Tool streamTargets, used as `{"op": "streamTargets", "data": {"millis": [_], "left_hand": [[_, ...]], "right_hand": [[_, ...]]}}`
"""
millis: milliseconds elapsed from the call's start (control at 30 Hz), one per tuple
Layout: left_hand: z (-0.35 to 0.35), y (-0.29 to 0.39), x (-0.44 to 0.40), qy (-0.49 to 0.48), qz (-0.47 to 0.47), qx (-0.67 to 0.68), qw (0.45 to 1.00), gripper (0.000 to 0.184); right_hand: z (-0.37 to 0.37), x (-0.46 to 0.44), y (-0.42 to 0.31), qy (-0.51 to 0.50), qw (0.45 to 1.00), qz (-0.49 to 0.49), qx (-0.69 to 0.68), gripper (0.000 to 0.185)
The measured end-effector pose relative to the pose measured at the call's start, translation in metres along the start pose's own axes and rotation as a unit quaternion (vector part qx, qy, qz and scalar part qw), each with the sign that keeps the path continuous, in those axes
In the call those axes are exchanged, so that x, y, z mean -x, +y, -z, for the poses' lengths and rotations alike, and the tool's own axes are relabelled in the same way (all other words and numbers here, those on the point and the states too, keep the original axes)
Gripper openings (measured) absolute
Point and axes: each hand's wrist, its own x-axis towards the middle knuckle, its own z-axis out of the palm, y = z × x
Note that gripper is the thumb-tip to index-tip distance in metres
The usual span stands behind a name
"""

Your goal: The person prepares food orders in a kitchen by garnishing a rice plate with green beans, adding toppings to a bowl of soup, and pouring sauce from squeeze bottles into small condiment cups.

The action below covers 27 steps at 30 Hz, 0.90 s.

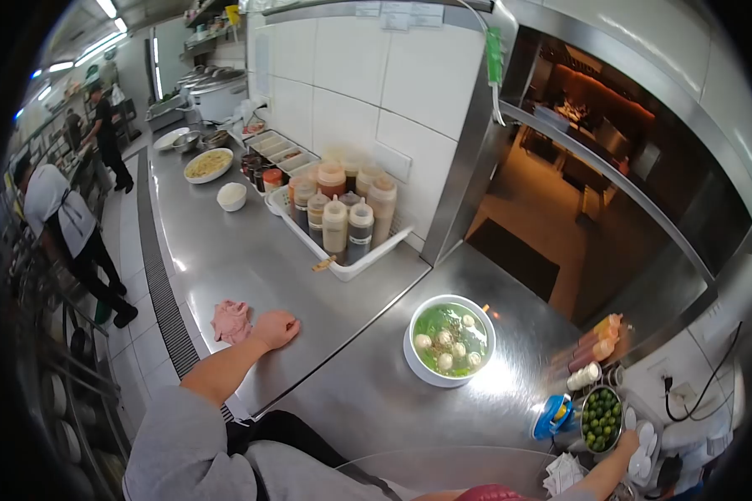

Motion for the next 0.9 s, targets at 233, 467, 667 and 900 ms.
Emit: {"op": "streamTargets", "data": {"millis": [233,467,667,900], "left_hand": [[-0.006,-0.004,0.001,-0.013,0.002,-0.02,1.0,0.027],[-0.002,-0.001,0.0,0.005,0.004,0.009,1.0,0.028],[0.023,0.093,0.02,-0.042,0.042,0.333,0.941,0.017],[0.063,0.204,0.041,-0.551,0.186,0.594,0.555,0.035]], "right_hand": [[-0.016,0.001,0.014,0.159,0.981,0.003,-0.111,0.023],[0.075,-0.016,0.041,-0.09,0.99,0.025,-0.101,0.037],[0.278,0.165,-0.072,-0.125,0.937,0.248,-0.213,0.03],[0.307,0.327,-0.268,-0.132,0.6,0.72,-0.323,0.01]]}}
